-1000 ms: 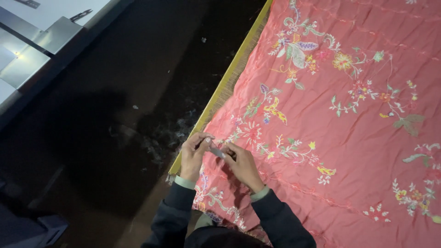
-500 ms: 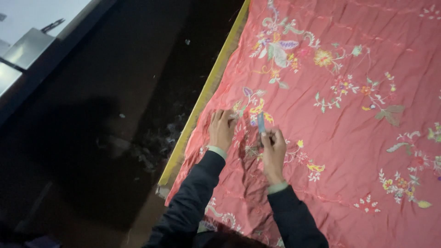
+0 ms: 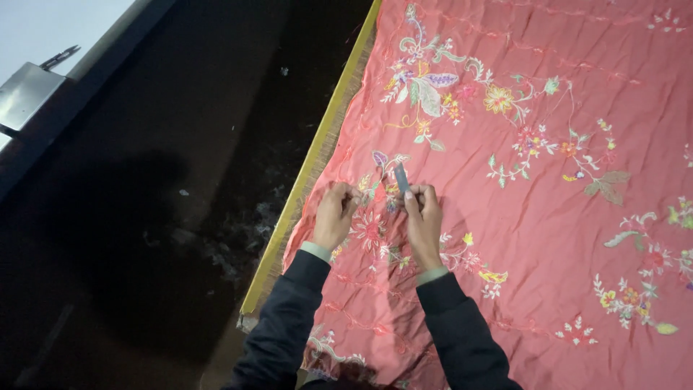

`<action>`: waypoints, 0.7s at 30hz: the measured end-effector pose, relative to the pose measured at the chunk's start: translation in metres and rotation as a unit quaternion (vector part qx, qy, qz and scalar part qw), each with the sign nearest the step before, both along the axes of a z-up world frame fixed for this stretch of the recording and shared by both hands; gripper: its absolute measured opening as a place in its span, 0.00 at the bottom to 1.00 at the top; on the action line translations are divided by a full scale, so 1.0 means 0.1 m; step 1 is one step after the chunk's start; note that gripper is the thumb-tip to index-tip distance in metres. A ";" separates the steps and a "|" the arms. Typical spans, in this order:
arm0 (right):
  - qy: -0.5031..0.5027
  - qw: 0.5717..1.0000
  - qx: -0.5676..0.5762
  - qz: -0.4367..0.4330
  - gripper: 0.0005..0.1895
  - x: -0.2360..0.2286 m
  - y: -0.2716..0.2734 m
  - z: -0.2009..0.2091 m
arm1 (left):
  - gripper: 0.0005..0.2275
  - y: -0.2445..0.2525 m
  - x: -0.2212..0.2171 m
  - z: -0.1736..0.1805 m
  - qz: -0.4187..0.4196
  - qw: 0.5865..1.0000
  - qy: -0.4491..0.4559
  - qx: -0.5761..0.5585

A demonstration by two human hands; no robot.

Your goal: The person uses a small blade to cut loose threads from a pink floral fabric laid out on a table. They repeatedly pull threads taut with one hand and slice them with the blade in the other, moving across the fabric surface to remove excess material.

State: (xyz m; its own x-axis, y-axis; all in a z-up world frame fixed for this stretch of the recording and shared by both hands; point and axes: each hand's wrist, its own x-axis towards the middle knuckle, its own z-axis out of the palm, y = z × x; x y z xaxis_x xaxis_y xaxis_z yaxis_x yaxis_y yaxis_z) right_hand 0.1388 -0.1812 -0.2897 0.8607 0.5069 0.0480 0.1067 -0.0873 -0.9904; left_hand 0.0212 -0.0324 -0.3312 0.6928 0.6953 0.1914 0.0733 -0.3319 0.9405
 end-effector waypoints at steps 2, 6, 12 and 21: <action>-0.038 0.999 -0.018 0.018 0.07 0.01 0.08 0.07 | 0.06 -0.05 -0.01 -0.03 0.045 0.998 0.016 0.048; -0.132 0.980 -0.061 0.139 0.08 0.05 0.34 0.25 | 0.11 -0.20 0.04 -0.19 0.131 0.974 0.055 0.177; -0.178 0.939 -0.152 0.254 0.08 0.45 0.64 0.26 | 0.05 -0.28 0.11 -0.12 0.159 0.956 0.062 0.240; -0.081 0.958 -0.104 0.253 0.06 0.41 0.62 0.25 | 0.05 -0.12 0.06 0.05 0.030 0.981 0.176 0.075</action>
